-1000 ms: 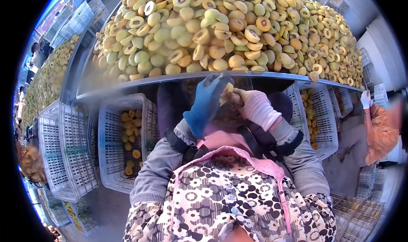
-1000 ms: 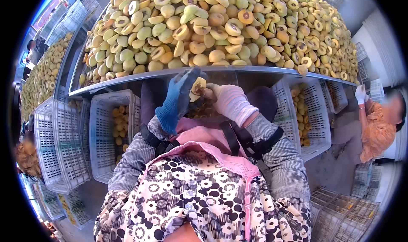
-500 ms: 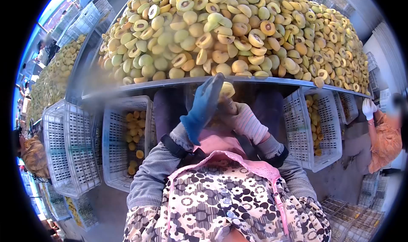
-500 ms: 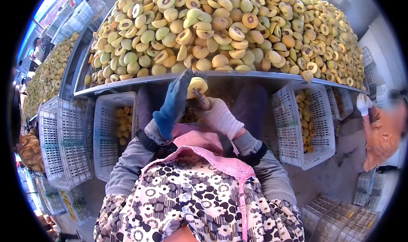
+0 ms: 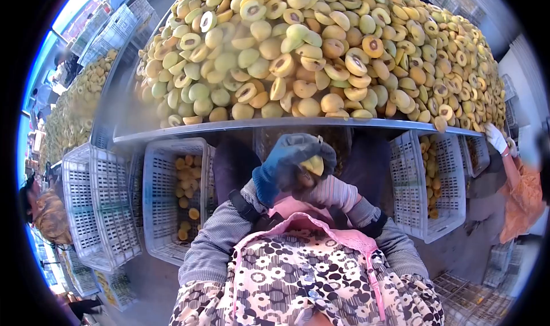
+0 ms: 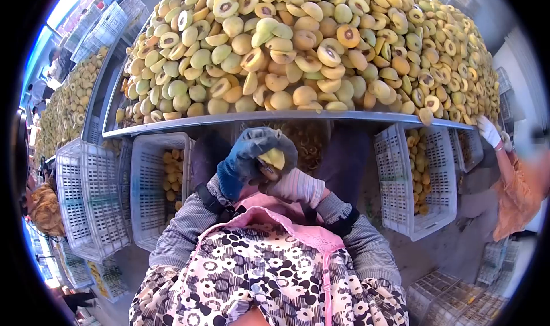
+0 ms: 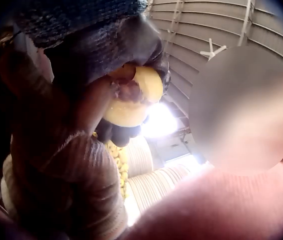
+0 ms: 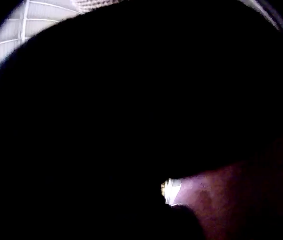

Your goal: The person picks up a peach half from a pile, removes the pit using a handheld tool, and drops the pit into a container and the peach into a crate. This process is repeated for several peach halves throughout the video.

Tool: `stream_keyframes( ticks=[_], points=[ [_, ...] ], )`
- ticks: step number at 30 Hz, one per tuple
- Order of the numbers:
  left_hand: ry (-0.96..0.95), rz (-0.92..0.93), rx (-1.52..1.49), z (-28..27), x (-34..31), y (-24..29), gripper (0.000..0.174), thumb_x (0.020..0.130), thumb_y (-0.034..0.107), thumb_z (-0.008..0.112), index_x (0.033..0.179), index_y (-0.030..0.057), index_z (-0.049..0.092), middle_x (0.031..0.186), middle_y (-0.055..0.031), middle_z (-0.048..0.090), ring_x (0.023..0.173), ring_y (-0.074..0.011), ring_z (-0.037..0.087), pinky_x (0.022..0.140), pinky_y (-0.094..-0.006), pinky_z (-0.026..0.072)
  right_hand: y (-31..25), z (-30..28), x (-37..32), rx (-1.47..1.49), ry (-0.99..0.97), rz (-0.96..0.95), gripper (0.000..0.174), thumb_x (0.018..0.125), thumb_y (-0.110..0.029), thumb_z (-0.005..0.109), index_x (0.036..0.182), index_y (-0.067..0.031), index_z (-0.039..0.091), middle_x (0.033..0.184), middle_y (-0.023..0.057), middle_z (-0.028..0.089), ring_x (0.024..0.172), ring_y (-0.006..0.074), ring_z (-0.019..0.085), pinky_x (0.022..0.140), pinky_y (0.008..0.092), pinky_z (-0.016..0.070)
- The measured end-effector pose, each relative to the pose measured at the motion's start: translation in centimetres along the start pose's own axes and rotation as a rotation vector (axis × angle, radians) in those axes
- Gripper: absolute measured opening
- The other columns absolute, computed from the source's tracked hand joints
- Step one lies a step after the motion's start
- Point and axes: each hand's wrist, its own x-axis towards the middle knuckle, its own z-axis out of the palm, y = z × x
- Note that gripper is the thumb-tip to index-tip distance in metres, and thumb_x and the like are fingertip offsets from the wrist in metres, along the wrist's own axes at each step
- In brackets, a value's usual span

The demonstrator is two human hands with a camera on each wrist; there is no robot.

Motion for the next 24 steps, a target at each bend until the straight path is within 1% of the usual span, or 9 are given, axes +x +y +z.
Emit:
stream_keyframes(
  ticks=[1, 3, 4, 7, 8, 10, 15, 20, 24],
  points=[
    [0.085, 0.178, 0.099, -0.8, 0.0, -0.2, 0.031, 0.088, 0.023, 0.06, 0.099, -0.0052, 0.064, 0.093, -0.0145, 0.067, 0.084, -0.0211, 0.066, 0.077, -0.0315, 0.0536, 0.2, -0.2, 0.0, 0.002, -0.014, 0.003, 0.023, 0.079, -0.009, 0.062, 0.1, -0.001, 0.065, 0.086, 0.004, 0.068, 0.082, 0.014, 0.06, 0.081, 0.0277, 0.0474],
    [0.417, 0.307, 0.013, -3.2, -1.3, -0.4, 0.038, 0.09, 0.032, 0.052, 0.1, -0.0027, 0.062, 0.097, -0.0152, 0.067, 0.084, -0.0231, 0.065, 0.081, -0.032, 0.0509, 0.1, -0.7, 0.4, 0.319, -0.115, 0.581, 0.029, 0.078, -0.01, 0.066, 0.107, -0.0026, 0.064, 0.089, 0.0043, 0.069, 0.082, 0.0138, 0.061, 0.081, 0.0282, 0.0482],
    [0.65, 0.41, 0.621, -5.6, -3.0, 0.5, 0.031, 0.088, 0.025, 0.058, 0.101, -0.0031, 0.063, 0.096, -0.0144, 0.067, 0.083, -0.0235, 0.065, 0.079, -0.0307, 0.0506, 1.1, -0.8, 0.2, 0.322, -0.134, 0.582, 0.029, 0.078, -0.01, 0.066, 0.107, -0.0026, 0.064, 0.089, 0.0043, 0.069, 0.082, 0.0138, 0.061, 0.081, 0.0282, 0.0482],
    [1.002, 0.259, 0.615, -10.1, -10.0, 4.8, 0.027, 0.08, 0.02, 0.072, 0.101, 0.0031, 0.068, 0.091, -0.0112, 0.069, 0.078, -0.0192, 0.066, 0.071, -0.0291, 0.0512, 5.5, -2.0, -0.6, -0.356, -0.224, 0.799, 0.028, 0.081, -0.019, 0.062, 0.105, -0.0054, 0.065, 0.095, 0.0127, 0.069, 0.086, 0.0257, 0.066, 0.08, 0.0352, 0.0506],
    [1.132, 0.179, 1.326, -11.3, -11.5, 5.7, 0.026, 0.082, 0.023, 0.07, 0.102, 0.006, 0.068, 0.094, -0.0119, 0.068, 0.082, -0.0222, 0.065, 0.074, -0.0337, 0.0508, 6.3, -2.8, -0.5, -0.832, -0.331, 0.88, 0.026, 0.083, -0.023, 0.06, 0.102, -0.006, 0.065, 0.095, 0.0154, 0.069, 0.088, 0.03, 0.066, 0.078, 0.0381, 0.0512],
    [1.268, 0.351, 1.913, -12.2, -11.6, 6.5, 0.028, 0.081, 0.023, 0.07, 0.102, 0.0053, 0.066, 0.096, -0.0131, 0.067, 0.087, -0.0278, 0.064, 0.078, -0.0386, 0.0498, 7.5, -3.6, -1.3, -0.875, -0.256, 0.852, 0.025, 0.083, -0.025, 0.058, 0.099, -0.0064, 0.065, 0.093, 0.0173, 0.068, 0.088, 0.0331, 0.065, 0.077, 0.0407, 0.051],
    [0.961, 0.473, 1.669, -10.6, 1.6, 6.0, 0.035, 0.082, 0.033, 0.067, 0.106, 0.0074, 0.063, 0.097, -0.016, 0.065, 0.093, -0.0344, 0.062, 0.082, -0.0408, 0.0487, 5.9, -3.3, -0.8, -0.818, -0.04, 0.727, 0.024, 0.083, -0.029, 0.056, 0.092, -0.0072, 0.063, 0.084, 0.0184, 0.067, 0.082, 0.0358, 0.065, 0.071, 0.0448, 0.0506],
    [0.75, -0.205, 1.328, -11.1, 8.9, 6.3, 0.061, 0.074, 0.048, 0.068, 0.11, -0.0013, 0.058, 0.102, -0.0191, 0.065, 0.096, -0.034, 0.063, 0.083, -0.0419, 0.0483, 5.6, -2.4, -1.9, -0.661, -0.058, 0.799, 0.029, 0.084, -0.031, 0.056, 0.103, -0.0101, 0.063, 0.086, 0.0188, 0.067, 0.083, 0.037, 0.064, 0.074, 0.0447, 0.0498],
    [0.863, 0.049, 1.648, -10.3, 8.3, 4.8, 0.072, 0.069, 0.053, 0.072, 0.11, -0.0047, 0.056, 0.097, -0.0197, 0.065, 0.084, -0.0304, 0.066, 0.075, -0.0381, 0.0515, 5.7, -2.6, -2.2, -0.614, -0.04, 0.806, 0.033, 0.083, -0.031, 0.058, 0.109, -0.0117, 0.062, 0.088, 0.019, 0.067, 0.085, 0.0368, 0.064, 0.076, 0.044, 0.0494]
  ],
)
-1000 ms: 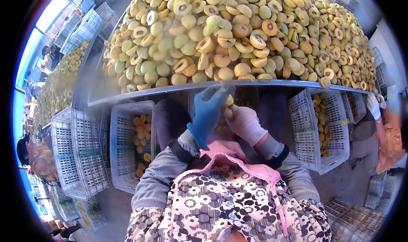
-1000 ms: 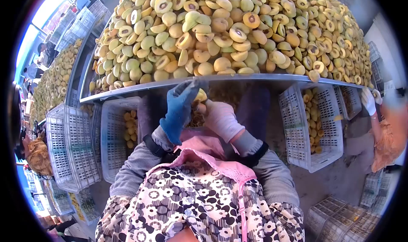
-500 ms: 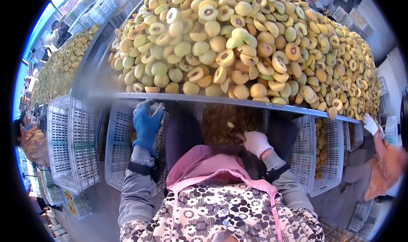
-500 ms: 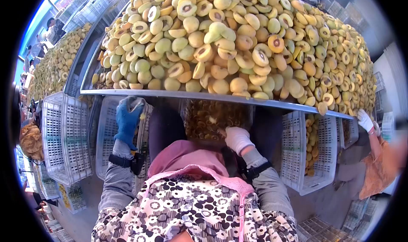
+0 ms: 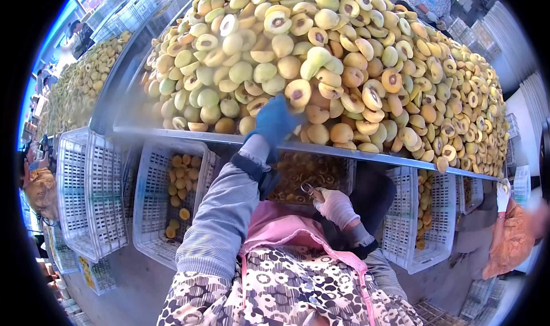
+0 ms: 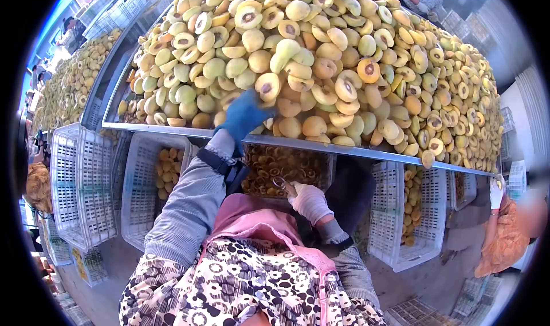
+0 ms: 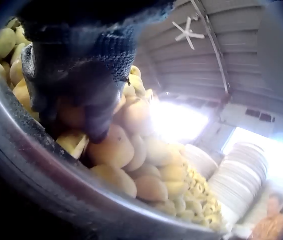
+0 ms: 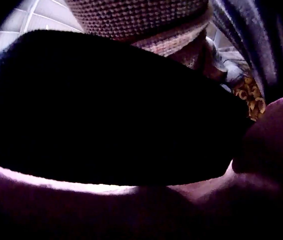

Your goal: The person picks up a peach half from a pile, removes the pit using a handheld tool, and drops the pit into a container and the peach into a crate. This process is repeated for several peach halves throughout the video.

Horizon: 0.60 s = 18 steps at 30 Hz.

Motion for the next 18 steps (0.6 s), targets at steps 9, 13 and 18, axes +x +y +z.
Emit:
stream_keyframes(
  ticks=[9, 13, 18],
  points=[
    [-0.218, -0.297, -0.643, -0.9, 0.4, -0.1, 0.059, 0.07, 0.04, 0.075, 0.107, -0.0026, 0.059, 0.082, -0.0101, 0.065, 0.069, -0.0171, 0.063, 0.057, -0.0275, 0.0498, -1.1, -0.9, -0.2, 0.128, 0.06, -0.056, 0.031, 0.083, -0.03, 0.061, 0.107, -0.0101, 0.063, 0.086, 0.0194, 0.066, 0.084, 0.0366, 0.063, 0.074, 0.0441, 0.0493],
    [0.136, 0.109, -0.32, 4.1, -0.7, -2.2, 0.033, 0.073, 0.009, 0.072, 0.104, 0.0051, 0.062, 0.079, -0.0087, 0.065, 0.053, -0.0147, 0.059, 0.045, -0.024, 0.0453, -1.7, -1.6, 0.1, 0.136, 0.139, -0.125, 0.031, 0.082, -0.031, 0.062, 0.102, -0.0073, 0.063, 0.087, 0.0215, 0.065, 0.084, 0.039, 0.062, 0.075, 0.045, 0.0486],
    [-0.08, -0.334, -1.149, -0.5, -2.9, -1.0, 0.039, 0.077, 0.012, 0.065, 0.112, -0.0026, 0.055, 0.094, -0.0094, 0.066, 0.081, -0.0177, 0.065, 0.071, -0.0276, 0.0524, -4.2, -5.8, 0.2, 0.58, 0.28, -0.155, 0.046, 0.08, -0.025, 0.067, 0.121, -0.0067, 0.058, 0.095, 0.0207, 0.066, 0.087, 0.0307, 0.065, 0.081, 0.0334, 0.0491]
  ],
)
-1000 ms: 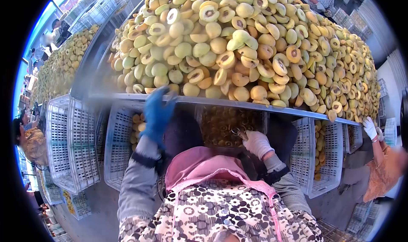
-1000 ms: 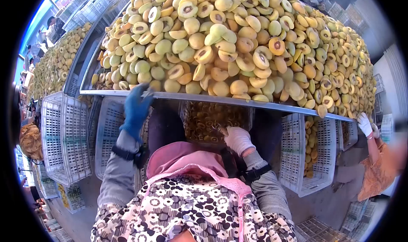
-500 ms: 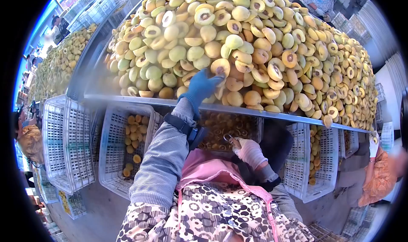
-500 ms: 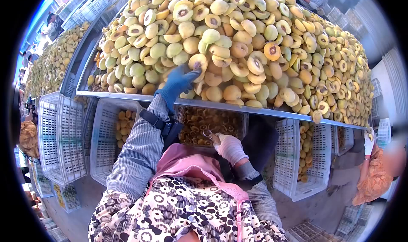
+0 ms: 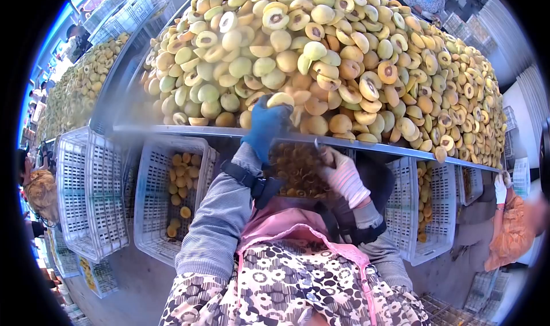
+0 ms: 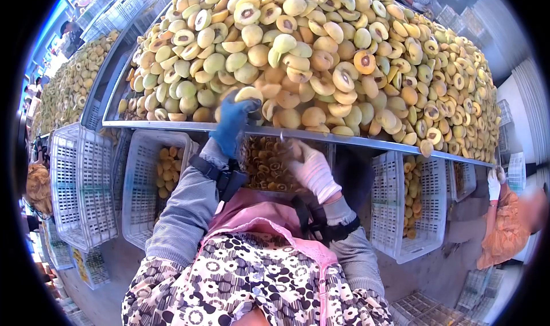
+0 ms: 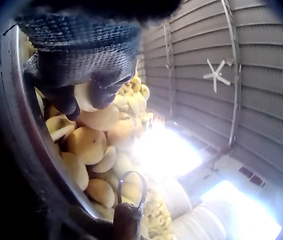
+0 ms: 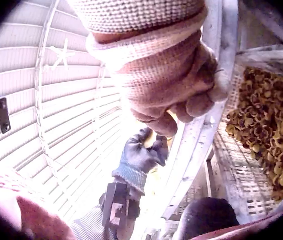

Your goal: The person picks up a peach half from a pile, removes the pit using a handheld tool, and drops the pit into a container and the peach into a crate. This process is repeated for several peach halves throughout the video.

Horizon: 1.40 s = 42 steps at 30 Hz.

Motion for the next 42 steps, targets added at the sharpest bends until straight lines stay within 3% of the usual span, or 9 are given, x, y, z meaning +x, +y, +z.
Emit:
stream_keyframes(
  ticks=[6, 11, 13, 21, 26, 29, 32, 35, 42],
  points=[
    [0.023, 0.046, -0.411, -2.2, -1.0, -1.0, 0.042, 0.089, 0.04, 0.057, 0.114, 0.0067, 0.052, 0.082, -0.0095, 0.064, 0.056, -0.0189, 0.063, 0.045, -0.026, 0.0487, -1.0, 1.1, 3.6, -0.132, 0.063, -0.033, 0.04, 0.08, -0.026, 0.067, 0.113, -0.0049, 0.06, 0.09, 0.021, 0.065, 0.084, 0.0372, 0.062, 0.078, 0.037, 0.049],
    [-0.075, -0.138, -0.578, -1.0, -5.4, 2.0, 0.042, 0.094, 0.042, 0.048, 0.114, 0.0044, 0.05, 0.102, -0.0146, 0.061, 0.078, -0.0254, 0.067, 0.062, -0.0355, 0.0575, -2.3, 1.9, 2.2, -0.159, 0.105, -0.171, 0.044, 0.081, -0.031, 0.065, 0.118, -0.0089, 0.057, 0.089, 0.0223, 0.065, 0.087, 0.0398, 0.062, 0.076, 0.0423, 0.0498],
    [-0.161, 0.233, -0.3, -0.6, -6.0, 0.9, 0.04, 0.097, 0.029, 0.044, 0.121, -0.0015, 0.052, 0.112, -0.0154, 0.059, 0.098, -0.0225, 0.062, 0.079, -0.034, 0.0553, -2.4, 2.4, 1.3, -0.231, 0.136, -0.204, 0.045, 0.081, -0.032, 0.065, 0.12, -0.0104, 0.056, 0.087, 0.0226, 0.065, 0.085, 0.0403, 0.062, 0.076, 0.0428, 0.05],
    [-0.272, -0.064, -0.644, 1.6, -7.7, 1.0, 0.039, 0.097, 0.024, 0.042, 0.125, -0.0018, 0.053, 0.115, -0.014, 0.059, 0.102, -0.0216, 0.06, 0.089, -0.0324, 0.0501, -2.7, 2.3, 0.1, -0.397, 0.192, -0.186, 0.053, 0.08, -0.033, 0.067, 0.127, -0.0139, 0.051, 0.085, 0.0226, 0.065, 0.084, 0.0398, 0.063, 0.076, 0.0447, 0.05],
    [-0.03, 0.634, 0.507, 2.6, -8.9, 0.6, 0.037, 0.097, 0.027, 0.047, 0.116, -0.0032, 0.059, 0.104, -0.0119, 0.064, 0.092, -0.0203, 0.063, 0.082, -0.0305, 0.0517, -1.8, 3.5, 0.4, -0.407, 0.143, -0.081, 0.051, 0.079, -0.028, 0.066, 0.125, -0.0112, 0.051, 0.086, 0.0213, 0.066, 0.086, 0.039, 0.063, 0.076, 0.0448, 0.0498],
    [-0.108, 0.031, -0.371, 3.1, -9.0, 1.3, 0.038, 0.098, 0.027, 0.042, 0.117, -0.0017, 0.057, 0.105, -0.0112, 0.065, 0.091, -0.0188, 0.063, 0.085, -0.0306, 0.0506, -2.6, 3.6, -0.1, -0.448, 0.12, -0.047, 0.045, 0.08, -0.026, 0.067, 0.12, -0.0109, 0.054, 0.085, 0.0207, 0.065, 0.083, 0.0399, 0.063, 0.072, 0.0441, 0.0502],
    [-0.021, 0.374, -0.091, 3.9, -9.2, 1.2, 0.038, 0.097, 0.03, 0.048, 0.103, -0.0041, 0.063, 0.09, -0.0124, 0.067, 0.076, -0.0173, 0.065, 0.069, -0.0275, 0.0527, -2.5, 3.7, -0.5, -0.477, 0.153, -0.064, 0.038, 0.081, -0.027, 0.067, 0.115, -0.012, 0.058, 0.083, 0.0206, 0.065, 0.08, 0.0409, 0.062, 0.068, 0.0437, 0.0504],
    [-0.012, 0.089, -0.343, 4.4, -9.4, 1.7, 0.037, 0.098, 0.028, 0.045, 0.102, -0.0033, 0.064, 0.085, -0.0116, 0.067, 0.073, -0.0164, 0.065, 0.066, -0.0268, 0.0528, -0.7, 3.9, -0.2, -0.472, 0.222, -0.151, 0.038, 0.081, -0.027, 0.066, 0.115, -0.0125, 0.058, 0.083, 0.0203, 0.065, 0.078, 0.0403, 0.062, 0.067, 0.0437, 0.0504],
    [-0.165, 0.158, -0.275, 3.8, -8.5, -0.3, 0.031, 0.099, 0.02, 0.041, 0.116, -0.003, 0.054, 0.105, -0.0164, 0.063, 0.094, -0.0206, 0.063, 0.083, -0.0311, 0.0517, -2.1, 2.8, -0.6, -0.508, 0.257, -0.123, 0.034, 0.083, -0.023, 0.064, 0.114, -0.0124, 0.059, 0.081, 0.0192, 0.064, 0.076, 0.0396, 0.062, 0.065, 0.0434, 0.0505]
  ],
)
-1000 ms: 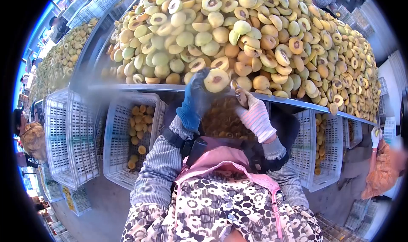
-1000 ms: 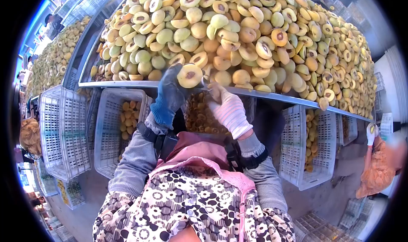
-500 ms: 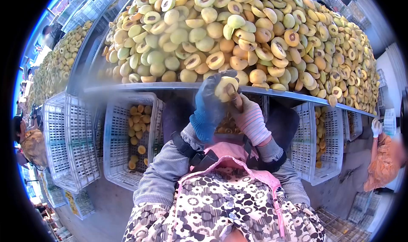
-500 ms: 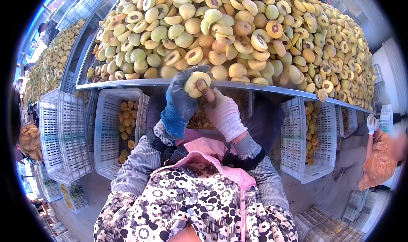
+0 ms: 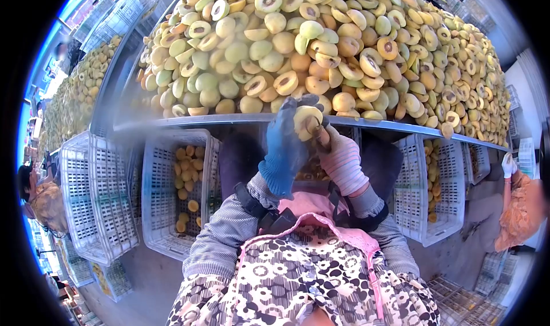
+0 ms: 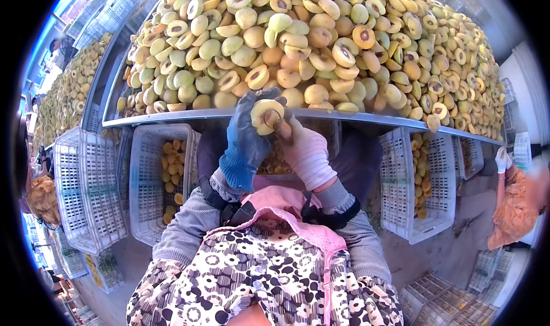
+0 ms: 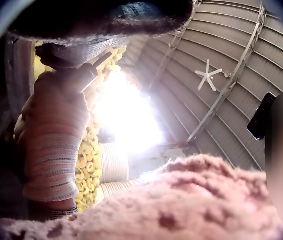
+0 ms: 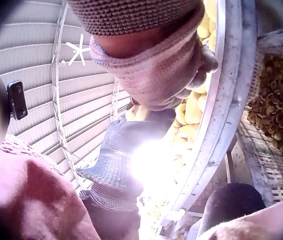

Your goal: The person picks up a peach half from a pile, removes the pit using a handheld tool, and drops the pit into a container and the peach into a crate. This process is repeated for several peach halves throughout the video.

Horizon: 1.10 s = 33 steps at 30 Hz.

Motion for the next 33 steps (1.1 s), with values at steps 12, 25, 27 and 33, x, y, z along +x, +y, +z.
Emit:
stream_keyframes(
  ticks=[12, 25, 27, 33],
  points=[
    [0.075, 0.059, -0.116, 1.9, -1.6, 0.8, 0.037, 0.097, 0.03, 0.05, 0.108, -0.0029, 0.062, 0.087, -0.0099, 0.064, 0.072, -0.0143, 0.061, 0.064, -0.0251, 0.05, 0.1, -0.2, -0.2, -0.009, -0.024, -0.045, 0.03, 0.083, -0.026, 0.064, 0.109, -0.0118, 0.06, 0.079, 0.0194, 0.064, 0.075, 0.0399, 0.062, 0.063, 0.0446, 0.05],
    [-0.066, 0.468, 0.628, 1.4, -1.1, 1.3, 0.032, 0.093, 0.002, 0.051, 0.124, -0.0032, 0.046, 0.114, -0.0144, 0.061, 0.096, -0.0208, 0.063, 0.083, -0.0292, 0.0515, -0.6, -1.7, -0.3, 0.069, 0.078, -0.059, 0.03, 0.083, -0.022, 0.063, 0.111, -0.011, 0.06, 0.08, 0.019, 0.064, 0.075, 0.0389, 0.062, 0.064, 0.0418, 0.0505],
    [-0.028, 0.268, 0.17, 2.7, -1.8, 2.2, 0.031, 0.093, 0.003, 0.053, 0.122, -0.0044, 0.047, 0.113, -0.0144, 0.061, 0.097, -0.0208, 0.063, 0.085, -0.0305, 0.0517, -0.4, -1.6, -0.1, 0.072, 0.085, -0.054, 0.031, 0.083, -0.022, 0.064, 0.112, -0.011, 0.06, 0.08, 0.0189, 0.064, 0.075, 0.039, 0.062, 0.064, 0.0417, 0.0505],
    [0.059, 0.368, 0.505, 2.0, -0.9, 0.4, 0.035, 0.097, 0.026, 0.047, 0.118, -0.0023, 0.053, 0.11, -0.0143, 0.062, 0.094, -0.0216, 0.063, 0.079, -0.029, 0.0524, -0.4, -1.1, -0.1, 0.062, 0.038, 0.003, 0.029, 0.083, -0.022, 0.064, 0.109, -0.0104, 0.061, 0.079, 0.0184, 0.064, 0.075, 0.0395, 0.062, 0.065, 0.042, 0.0505]
  ],
)
